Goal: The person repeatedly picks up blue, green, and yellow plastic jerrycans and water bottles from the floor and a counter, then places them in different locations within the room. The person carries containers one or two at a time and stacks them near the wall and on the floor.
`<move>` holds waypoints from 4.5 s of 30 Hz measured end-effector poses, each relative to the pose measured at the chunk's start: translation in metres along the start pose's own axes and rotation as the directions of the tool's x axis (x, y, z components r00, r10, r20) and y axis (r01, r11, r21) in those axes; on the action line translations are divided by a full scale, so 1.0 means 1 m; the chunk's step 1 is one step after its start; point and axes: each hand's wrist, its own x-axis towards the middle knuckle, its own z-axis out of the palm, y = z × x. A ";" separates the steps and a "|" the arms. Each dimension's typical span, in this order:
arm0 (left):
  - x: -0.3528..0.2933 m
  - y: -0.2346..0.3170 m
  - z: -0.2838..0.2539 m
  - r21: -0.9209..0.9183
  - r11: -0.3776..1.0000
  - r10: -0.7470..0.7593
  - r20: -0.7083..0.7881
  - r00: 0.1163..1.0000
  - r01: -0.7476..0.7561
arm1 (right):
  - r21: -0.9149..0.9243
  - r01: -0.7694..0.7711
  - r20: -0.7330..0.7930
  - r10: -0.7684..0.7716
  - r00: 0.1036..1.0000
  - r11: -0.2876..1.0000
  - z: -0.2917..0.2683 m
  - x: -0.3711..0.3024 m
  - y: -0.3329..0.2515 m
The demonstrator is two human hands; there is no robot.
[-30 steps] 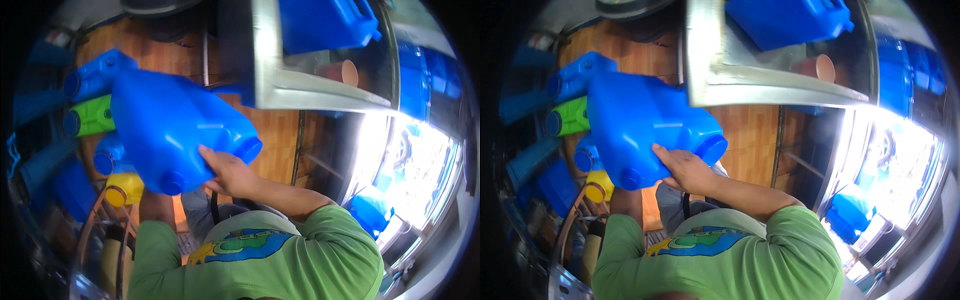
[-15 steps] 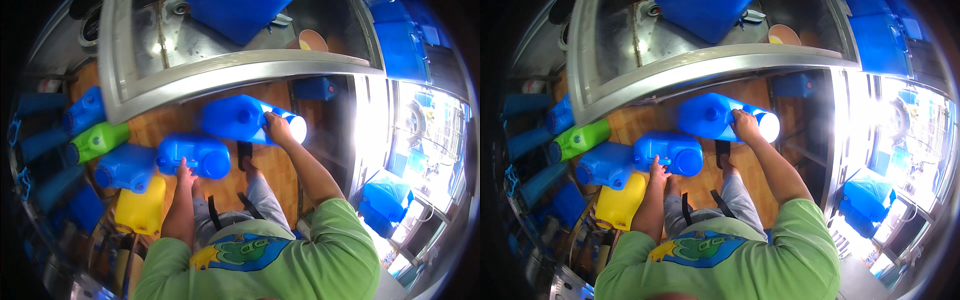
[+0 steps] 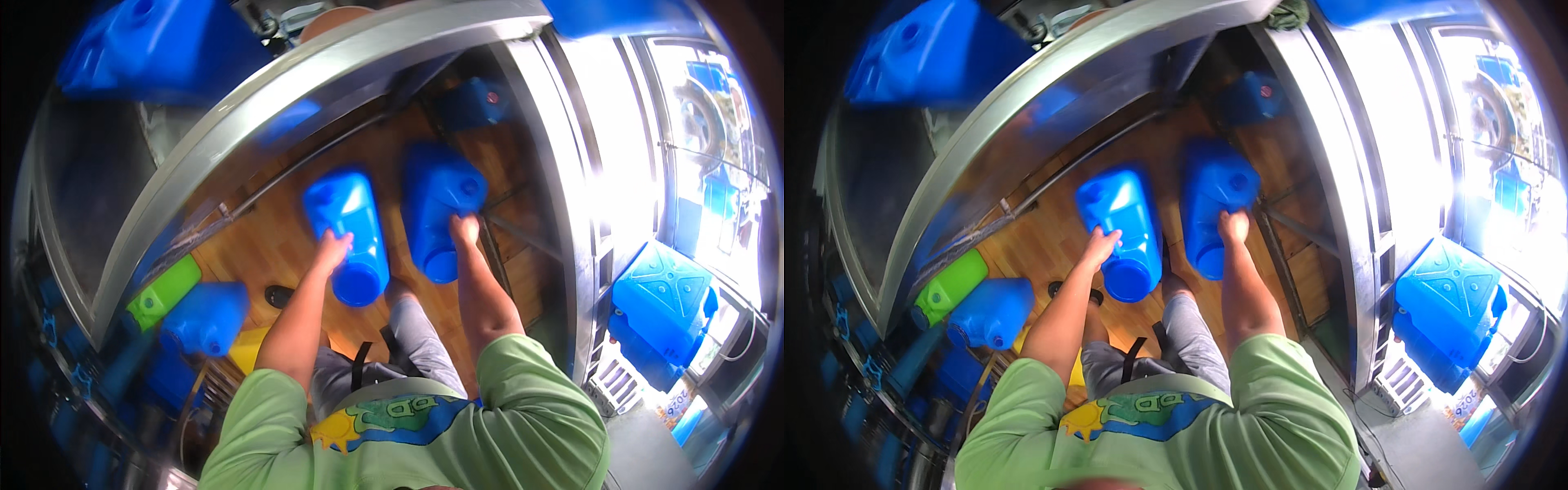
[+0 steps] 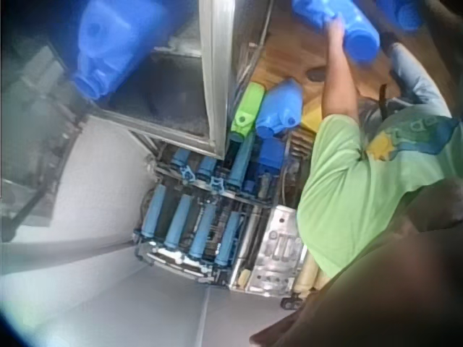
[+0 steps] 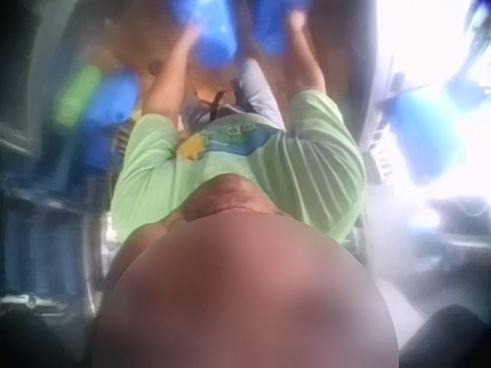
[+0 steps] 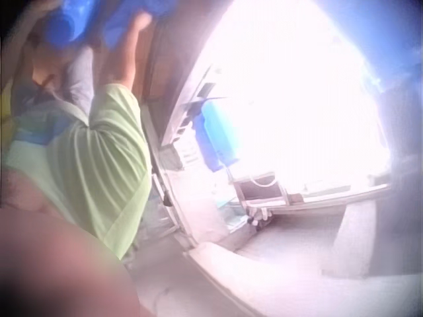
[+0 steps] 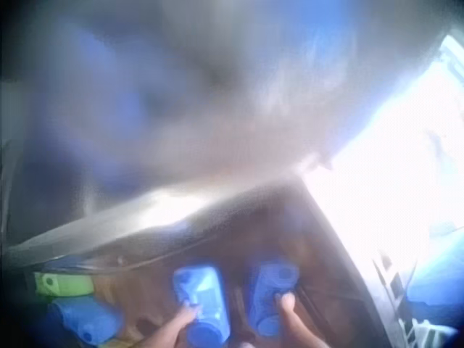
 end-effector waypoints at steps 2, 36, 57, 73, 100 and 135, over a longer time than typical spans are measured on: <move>0.017 0.045 0.030 0.295 0.943 0.146 0.044 0.988 -0.153 | 0.055 0.003 0.011 -0.004 1.000 0.998 -0.003 0.005 0.040; -0.260 -0.293 -0.097 -0.205 0.889 -0.449 -0.565 0.692 0.409 | 0.078 0.995 0.384 -0.923 0.034 0.069 -0.018 -0.263 -0.195; -0.502 -0.564 -0.031 -0.968 0.222 -0.915 -0.165 0.369 0.119 | 0.227 0.815 0.833 -0.327 -0.446 -0.533 0.406 -0.670 -0.285; -0.607 -0.658 0.273 -0.969 -0.207 -0.786 0.081 -0.612 0.137 | 0.178 0.740 0.633 -0.500 -0.591 -0.649 0.662 -0.690 -0.340; -0.592 -0.725 0.306 -0.994 -0.011 -0.880 -0.042 -0.474 0.109 | -0.328 0.801 0.883 0.139 0.449 -0.500 0.804 -0.667 0.286; -0.622 -0.695 0.331 -0.994 0.036 -0.956 -0.006 -0.295 -0.100 | 0.293 0.322 0.722 -0.012 -0.692 -0.900 0.546 -0.762 -0.106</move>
